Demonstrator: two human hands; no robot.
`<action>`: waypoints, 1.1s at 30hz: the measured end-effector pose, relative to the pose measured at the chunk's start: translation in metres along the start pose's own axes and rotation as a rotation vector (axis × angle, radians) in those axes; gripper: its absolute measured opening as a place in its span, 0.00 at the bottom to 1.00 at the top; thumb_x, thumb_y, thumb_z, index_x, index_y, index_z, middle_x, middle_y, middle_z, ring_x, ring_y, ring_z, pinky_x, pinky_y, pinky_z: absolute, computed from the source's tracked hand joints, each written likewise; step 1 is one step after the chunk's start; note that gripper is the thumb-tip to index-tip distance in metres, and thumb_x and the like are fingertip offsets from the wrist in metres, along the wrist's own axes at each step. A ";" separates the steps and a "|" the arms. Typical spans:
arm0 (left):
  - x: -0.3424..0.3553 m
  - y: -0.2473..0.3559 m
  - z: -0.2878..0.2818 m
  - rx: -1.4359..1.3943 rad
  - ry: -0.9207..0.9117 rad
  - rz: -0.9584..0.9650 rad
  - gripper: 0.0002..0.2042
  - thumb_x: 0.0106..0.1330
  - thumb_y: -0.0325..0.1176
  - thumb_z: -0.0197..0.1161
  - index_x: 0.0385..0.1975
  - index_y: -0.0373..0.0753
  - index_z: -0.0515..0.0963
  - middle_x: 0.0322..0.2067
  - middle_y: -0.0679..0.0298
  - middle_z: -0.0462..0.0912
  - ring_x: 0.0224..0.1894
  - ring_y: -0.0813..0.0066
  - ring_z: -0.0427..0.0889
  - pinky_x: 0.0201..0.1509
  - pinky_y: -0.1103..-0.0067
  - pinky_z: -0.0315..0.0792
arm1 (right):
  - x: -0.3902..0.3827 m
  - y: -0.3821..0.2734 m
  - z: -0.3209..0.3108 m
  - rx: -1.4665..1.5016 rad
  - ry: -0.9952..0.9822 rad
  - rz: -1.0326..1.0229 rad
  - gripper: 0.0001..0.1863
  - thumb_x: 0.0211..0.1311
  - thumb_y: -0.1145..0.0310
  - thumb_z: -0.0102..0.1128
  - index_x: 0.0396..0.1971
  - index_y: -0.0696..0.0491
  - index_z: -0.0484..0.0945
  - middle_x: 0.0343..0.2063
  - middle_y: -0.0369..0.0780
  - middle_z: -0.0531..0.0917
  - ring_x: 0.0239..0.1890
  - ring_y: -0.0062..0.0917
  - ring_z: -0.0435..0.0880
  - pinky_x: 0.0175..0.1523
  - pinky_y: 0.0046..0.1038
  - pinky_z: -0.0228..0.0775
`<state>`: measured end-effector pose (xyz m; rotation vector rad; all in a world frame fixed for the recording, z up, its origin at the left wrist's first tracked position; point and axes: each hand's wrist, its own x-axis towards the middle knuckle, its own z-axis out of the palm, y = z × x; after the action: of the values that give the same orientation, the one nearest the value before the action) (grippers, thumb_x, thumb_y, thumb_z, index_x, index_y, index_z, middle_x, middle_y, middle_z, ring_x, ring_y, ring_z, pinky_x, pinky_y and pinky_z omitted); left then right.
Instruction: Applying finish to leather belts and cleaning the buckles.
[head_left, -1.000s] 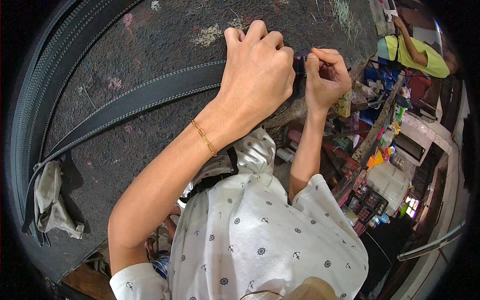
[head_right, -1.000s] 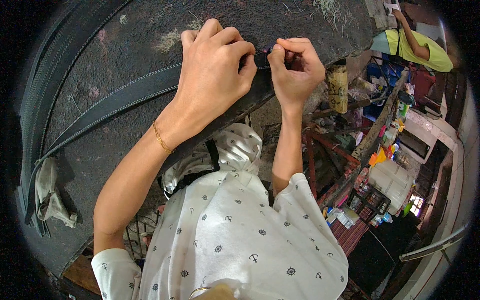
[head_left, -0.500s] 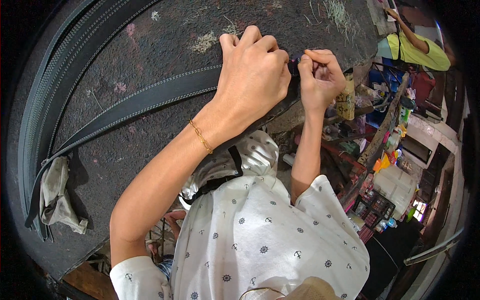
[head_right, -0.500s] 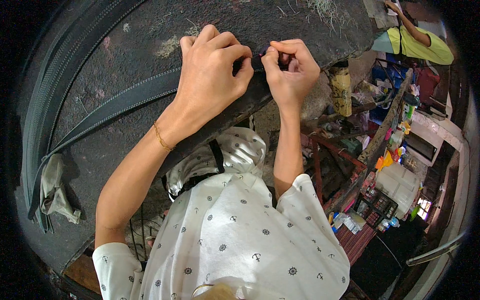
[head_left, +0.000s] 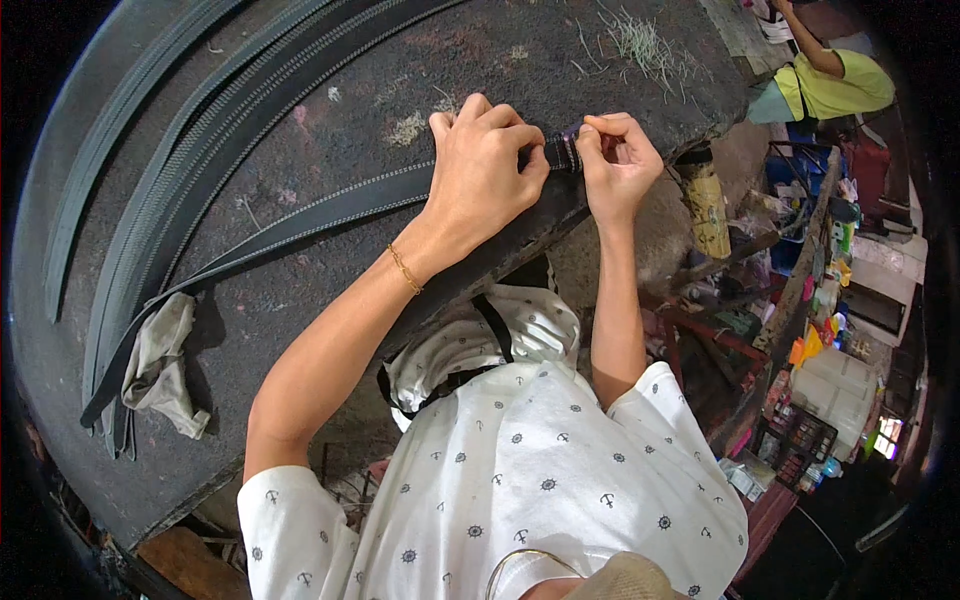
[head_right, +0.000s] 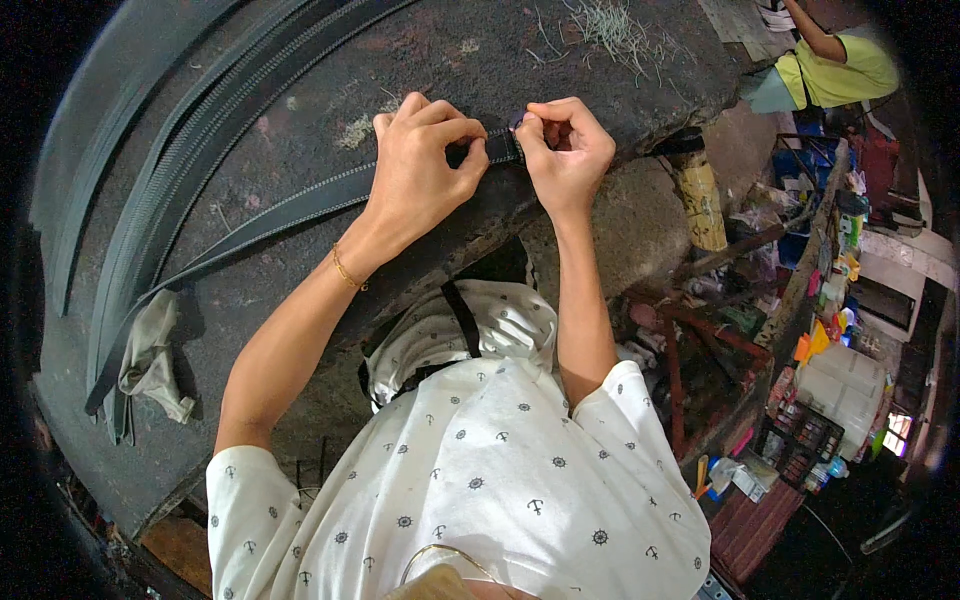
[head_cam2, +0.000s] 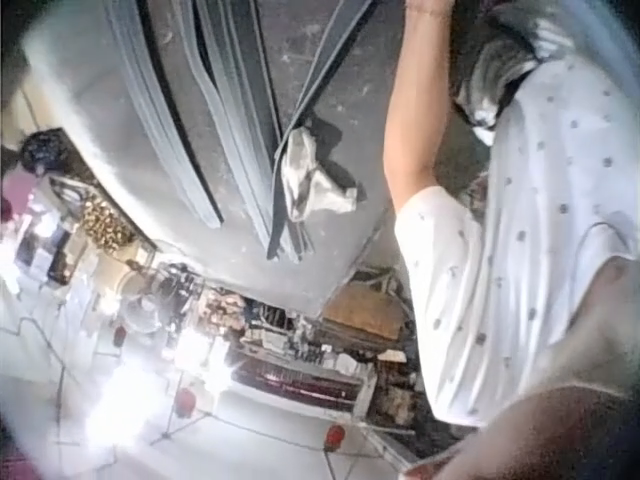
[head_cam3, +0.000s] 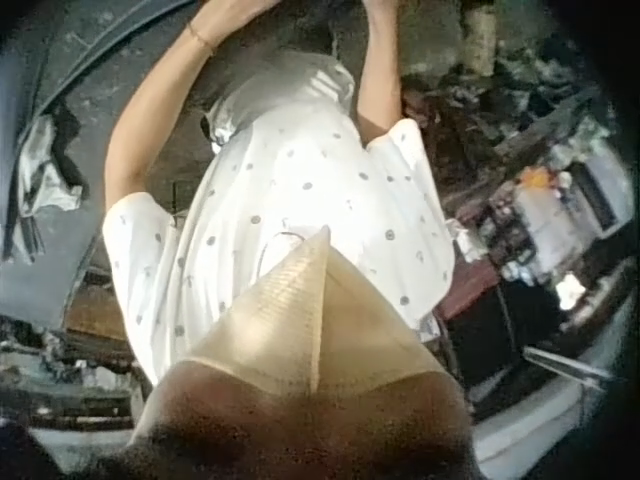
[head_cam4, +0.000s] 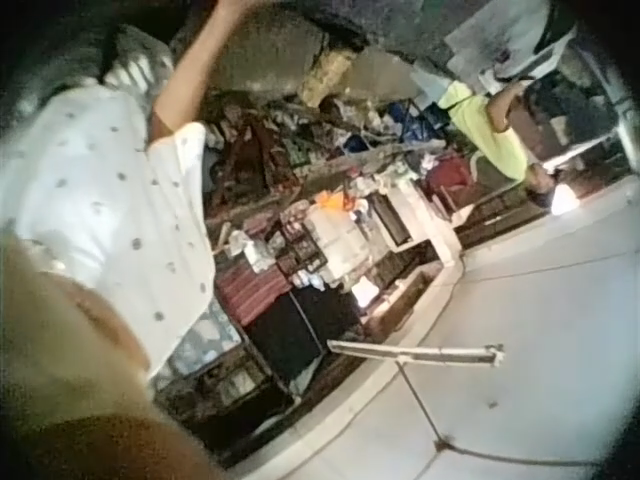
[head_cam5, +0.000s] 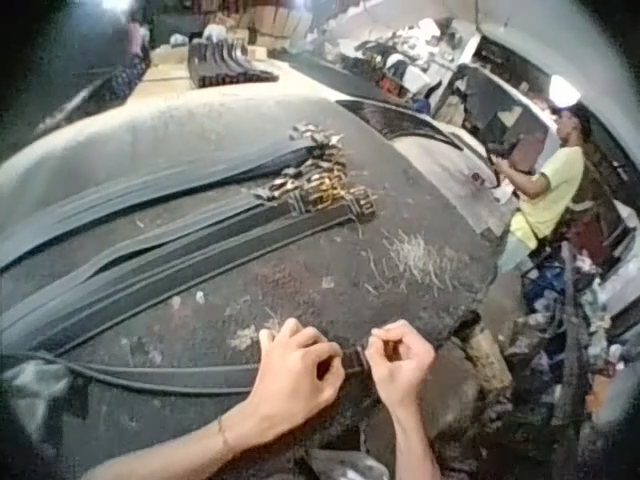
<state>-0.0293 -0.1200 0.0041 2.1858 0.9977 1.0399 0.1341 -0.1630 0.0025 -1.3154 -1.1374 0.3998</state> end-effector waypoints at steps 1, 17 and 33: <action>0.000 0.000 -0.001 0.016 0.004 0.013 0.05 0.53 0.30 0.68 0.28 0.40 0.86 0.30 0.66 0.83 0.37 0.68 0.73 0.44 0.70 0.60 | 0.000 0.001 0.000 0.017 0.007 -0.011 0.05 0.52 0.85 0.65 0.28 0.61 0.81 0.25 0.32 0.79 0.24 0.09 0.69 0.28 0.16 0.62; -0.006 0.009 0.002 0.063 -0.015 0.018 0.05 0.52 0.31 0.67 0.27 0.40 0.86 0.28 0.64 0.83 0.38 0.66 0.75 0.47 0.67 0.62 | 0.003 -0.010 -0.014 0.144 0.076 0.151 0.04 0.63 0.75 0.66 0.35 0.60 0.81 0.28 0.32 0.81 0.28 0.11 0.77 0.33 0.15 0.69; -0.004 0.006 -0.002 0.011 -0.049 -0.010 0.04 0.49 0.28 0.69 0.26 0.42 0.84 0.27 0.69 0.81 0.37 0.69 0.75 0.48 0.69 0.62 | -0.026 -0.002 -0.002 -0.119 0.058 -0.105 0.10 0.48 0.87 0.65 0.24 0.58 0.74 0.27 0.35 0.79 0.21 0.08 0.67 0.23 0.13 0.56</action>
<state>-0.0301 -0.1264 0.0078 2.2023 0.9934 0.9734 0.1234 -0.1855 -0.0065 -1.3552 -1.1906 0.2186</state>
